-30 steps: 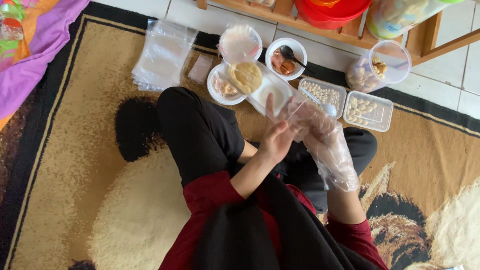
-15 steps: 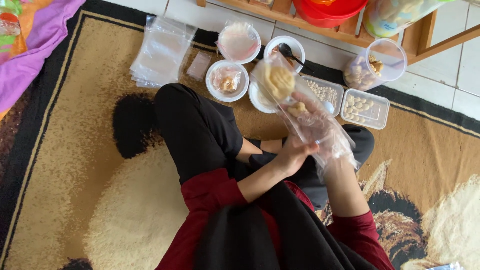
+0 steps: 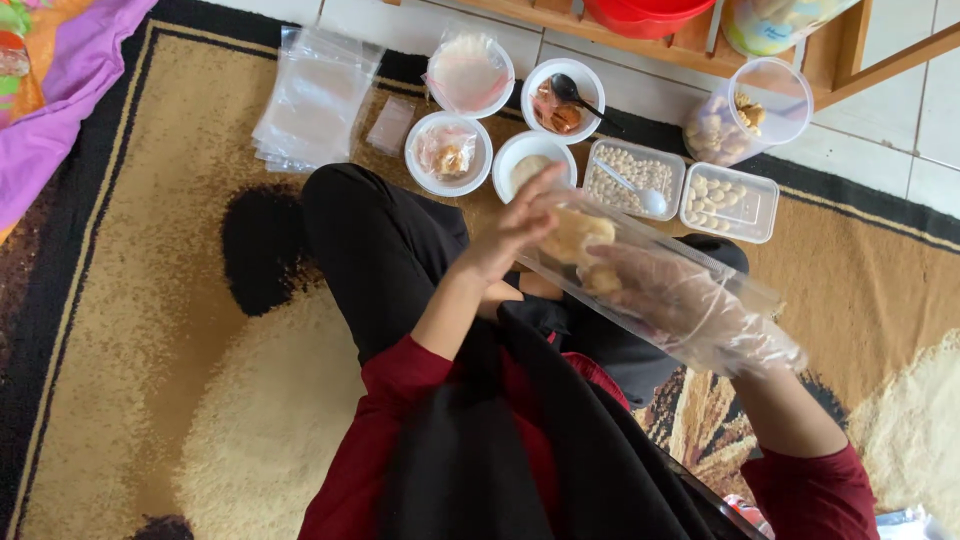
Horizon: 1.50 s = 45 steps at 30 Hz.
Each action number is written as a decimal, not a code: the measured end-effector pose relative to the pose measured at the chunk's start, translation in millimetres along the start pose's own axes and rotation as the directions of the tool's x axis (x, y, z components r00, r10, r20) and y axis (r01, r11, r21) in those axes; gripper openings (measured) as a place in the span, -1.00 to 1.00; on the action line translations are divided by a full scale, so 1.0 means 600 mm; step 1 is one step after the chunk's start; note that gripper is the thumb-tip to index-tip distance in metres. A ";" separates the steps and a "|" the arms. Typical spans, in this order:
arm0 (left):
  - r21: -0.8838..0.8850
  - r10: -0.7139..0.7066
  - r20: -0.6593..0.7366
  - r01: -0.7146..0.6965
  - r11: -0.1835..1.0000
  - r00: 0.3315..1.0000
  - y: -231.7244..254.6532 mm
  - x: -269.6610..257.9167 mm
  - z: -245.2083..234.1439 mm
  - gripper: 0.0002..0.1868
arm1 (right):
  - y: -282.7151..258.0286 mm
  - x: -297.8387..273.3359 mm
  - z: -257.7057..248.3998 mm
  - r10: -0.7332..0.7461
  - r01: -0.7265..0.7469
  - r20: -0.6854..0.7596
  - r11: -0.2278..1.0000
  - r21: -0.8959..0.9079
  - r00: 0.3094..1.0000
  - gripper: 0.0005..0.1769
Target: Packaging various snacks from bowls into a plastic bag while sitting on the floor.
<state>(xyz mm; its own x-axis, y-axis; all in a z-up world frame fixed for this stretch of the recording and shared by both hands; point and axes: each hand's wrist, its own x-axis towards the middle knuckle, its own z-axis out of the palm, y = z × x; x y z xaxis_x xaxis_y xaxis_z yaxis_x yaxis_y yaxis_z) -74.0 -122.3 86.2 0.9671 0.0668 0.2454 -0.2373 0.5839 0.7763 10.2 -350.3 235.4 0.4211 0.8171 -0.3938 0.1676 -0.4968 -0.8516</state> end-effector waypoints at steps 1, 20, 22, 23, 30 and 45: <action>0.056 -0.019 -0.037 0.021 0.998 0.999 0.003 0.002 0.013 -0.02 | -0.028 -0.009 0.012 -0.003 0.003 0.019 1.000 -0.011 1.000 -0.38; 0.191 0.035 -0.099 -0.016 0.982 0.994 0.017 0.002 0.068 -0.31 | -0.031 0.040 0.063 -0.014 0.036 -0.065 0.934 0.356 0.998 -0.54; 0.195 0.029 -0.103 -0.009 0.981 0.994 0.022 0.000 0.075 -0.30 | -0.040 0.050 0.061 -0.008 0.022 -0.043 0.937 0.348 0.999 -0.53; 0.200 0.025 -0.107 -0.003 0.980 0.994 0.025 0.000 0.078 -0.30 | -0.045 0.056 0.060 -0.004 0.010 -0.020 0.941 0.339 1.000 -0.51; 0.128 -0.037 -0.055 0.044 0.991 0.998 0.009 0.005 0.052 -0.41 | -0.057 0.052 0.043 0.026 -0.046 0.068 0.952 0.304 0.997 -0.45; -0.178 -0.015 -0.306 -0.042 0.983 0.952 -0.083 0.016 -0.009 -0.37 | -0.132 0.009 -0.045 0.093 -0.151 0.272 0.968 0.202 0.958 -0.28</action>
<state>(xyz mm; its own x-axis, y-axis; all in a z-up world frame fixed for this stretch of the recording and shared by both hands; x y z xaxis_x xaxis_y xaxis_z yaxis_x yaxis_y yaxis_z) -52.3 -146.4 47.1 0.9521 0.3024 0.0445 -0.2576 0.7154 0.6495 23.3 -314.8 310.0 0.1765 0.8160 -0.5505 -0.0813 -0.5453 -0.8343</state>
